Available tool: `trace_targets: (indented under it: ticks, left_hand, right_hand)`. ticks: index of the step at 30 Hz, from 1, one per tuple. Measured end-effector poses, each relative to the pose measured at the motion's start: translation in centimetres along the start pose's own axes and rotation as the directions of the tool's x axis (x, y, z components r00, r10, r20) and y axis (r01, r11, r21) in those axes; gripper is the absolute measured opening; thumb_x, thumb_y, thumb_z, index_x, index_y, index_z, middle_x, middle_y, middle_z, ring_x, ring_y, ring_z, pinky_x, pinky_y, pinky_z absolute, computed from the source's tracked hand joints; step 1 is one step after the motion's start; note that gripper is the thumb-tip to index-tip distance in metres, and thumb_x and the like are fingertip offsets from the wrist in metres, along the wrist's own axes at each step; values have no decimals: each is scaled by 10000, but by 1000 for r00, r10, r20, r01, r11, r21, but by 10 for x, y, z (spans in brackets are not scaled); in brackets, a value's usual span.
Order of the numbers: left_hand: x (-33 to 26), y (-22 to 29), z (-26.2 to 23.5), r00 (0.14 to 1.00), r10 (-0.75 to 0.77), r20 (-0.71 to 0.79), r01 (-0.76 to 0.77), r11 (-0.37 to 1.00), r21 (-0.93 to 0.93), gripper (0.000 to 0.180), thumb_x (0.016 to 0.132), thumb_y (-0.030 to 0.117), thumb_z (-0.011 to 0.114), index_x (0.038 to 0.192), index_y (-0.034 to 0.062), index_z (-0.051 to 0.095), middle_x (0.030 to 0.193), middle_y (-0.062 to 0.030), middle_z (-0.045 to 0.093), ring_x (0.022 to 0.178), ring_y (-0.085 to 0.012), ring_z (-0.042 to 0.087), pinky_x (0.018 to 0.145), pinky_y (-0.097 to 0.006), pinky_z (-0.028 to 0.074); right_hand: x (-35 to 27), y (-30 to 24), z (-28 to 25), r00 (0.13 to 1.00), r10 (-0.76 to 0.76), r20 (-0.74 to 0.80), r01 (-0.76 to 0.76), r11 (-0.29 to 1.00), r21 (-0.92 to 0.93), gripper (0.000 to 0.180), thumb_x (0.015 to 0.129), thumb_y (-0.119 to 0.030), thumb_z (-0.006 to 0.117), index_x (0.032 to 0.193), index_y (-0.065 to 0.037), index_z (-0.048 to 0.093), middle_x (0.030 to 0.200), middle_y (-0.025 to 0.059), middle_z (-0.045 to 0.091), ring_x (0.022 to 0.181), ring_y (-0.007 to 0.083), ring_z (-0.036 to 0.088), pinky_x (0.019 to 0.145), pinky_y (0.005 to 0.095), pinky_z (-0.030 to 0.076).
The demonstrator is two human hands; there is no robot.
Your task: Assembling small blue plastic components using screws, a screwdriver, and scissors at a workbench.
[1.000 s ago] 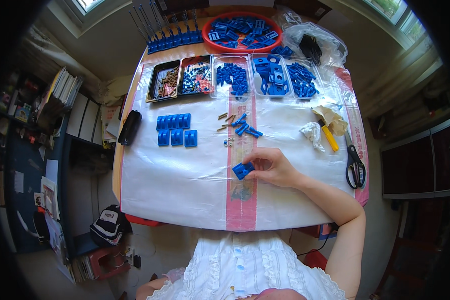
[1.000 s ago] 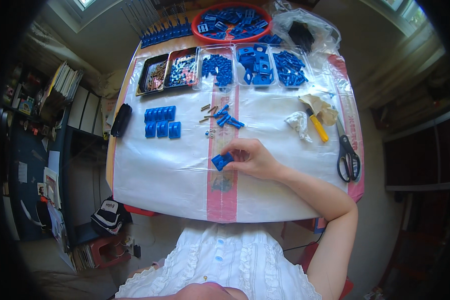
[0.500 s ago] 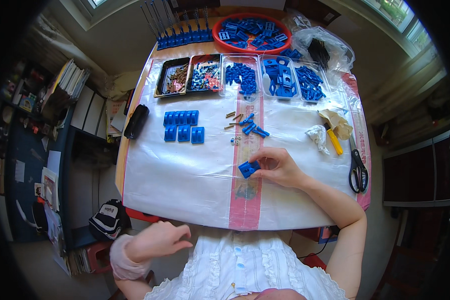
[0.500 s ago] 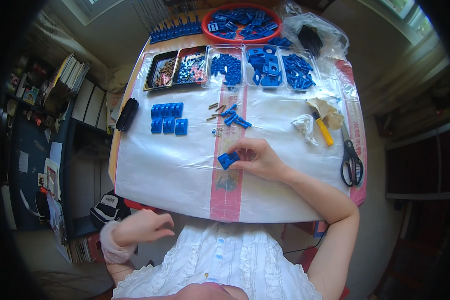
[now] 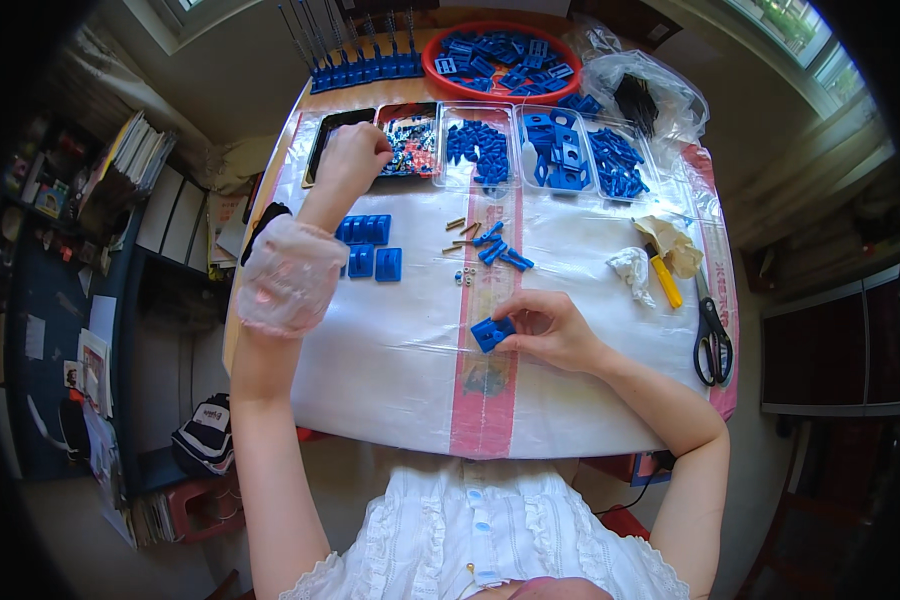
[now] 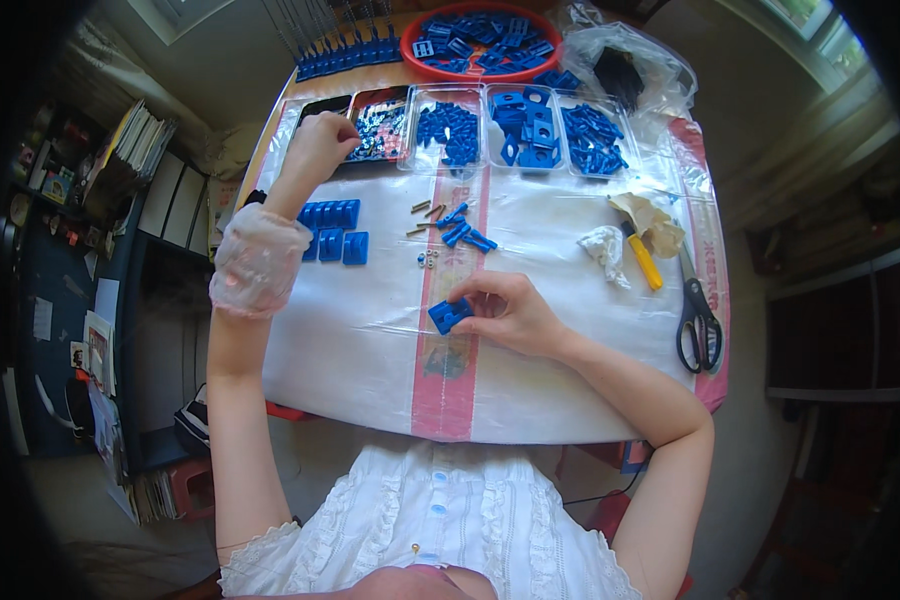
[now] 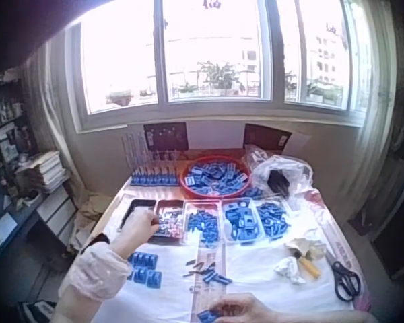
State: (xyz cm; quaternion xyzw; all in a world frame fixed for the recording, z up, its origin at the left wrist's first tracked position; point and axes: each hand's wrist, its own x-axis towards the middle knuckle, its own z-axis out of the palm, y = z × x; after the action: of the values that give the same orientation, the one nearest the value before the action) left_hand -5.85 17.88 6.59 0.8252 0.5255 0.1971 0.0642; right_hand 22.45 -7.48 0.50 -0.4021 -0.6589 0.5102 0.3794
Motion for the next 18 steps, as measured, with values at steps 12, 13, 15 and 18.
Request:
trace_targets:
  ticks: [12,13,15,18]
  left_hand:
    - [26,11,35,973,-160,164,124,970,210,285,794,127,791,1028,-26,740,1040,-241,744,986,-401,732,906,-476,591]
    - [26,11,34,976,-151,157,117,971,210,288,789,144,795,1021,-20,747,1041,-241,744,989,-399,731,905,-476,590]
    - [27,15,29,981,-133,141,102,973,208,295,780,177,802,1006,-9,759,1042,-239,743,994,-393,730,904,-474,588]
    - [25,20,-5,961,-252,113,229,956,182,263,777,205,799,953,11,775,1052,-246,737,1021,-382,723,911,-464,580]
  right_hand:
    - [1,-6,0,1000,27,16,-27,999,28,326,796,-96,883,1081,-53,731,809,-43,605,715,30,511,627,221,411]
    - [1,-6,0,999,27,19,-28,999,20,326,796,-96,883,1081,-53,730,810,-43,605,716,30,511,628,221,412]
    - [1,-7,0,1000,21,21,-21,1000,18,322,798,-92,880,1080,-53,729,815,-41,606,719,31,512,630,221,414]
    - [1,-5,-1,1000,7,15,-7,1000,20,316,800,-83,875,1078,-54,728,821,-36,607,721,34,514,633,222,417]
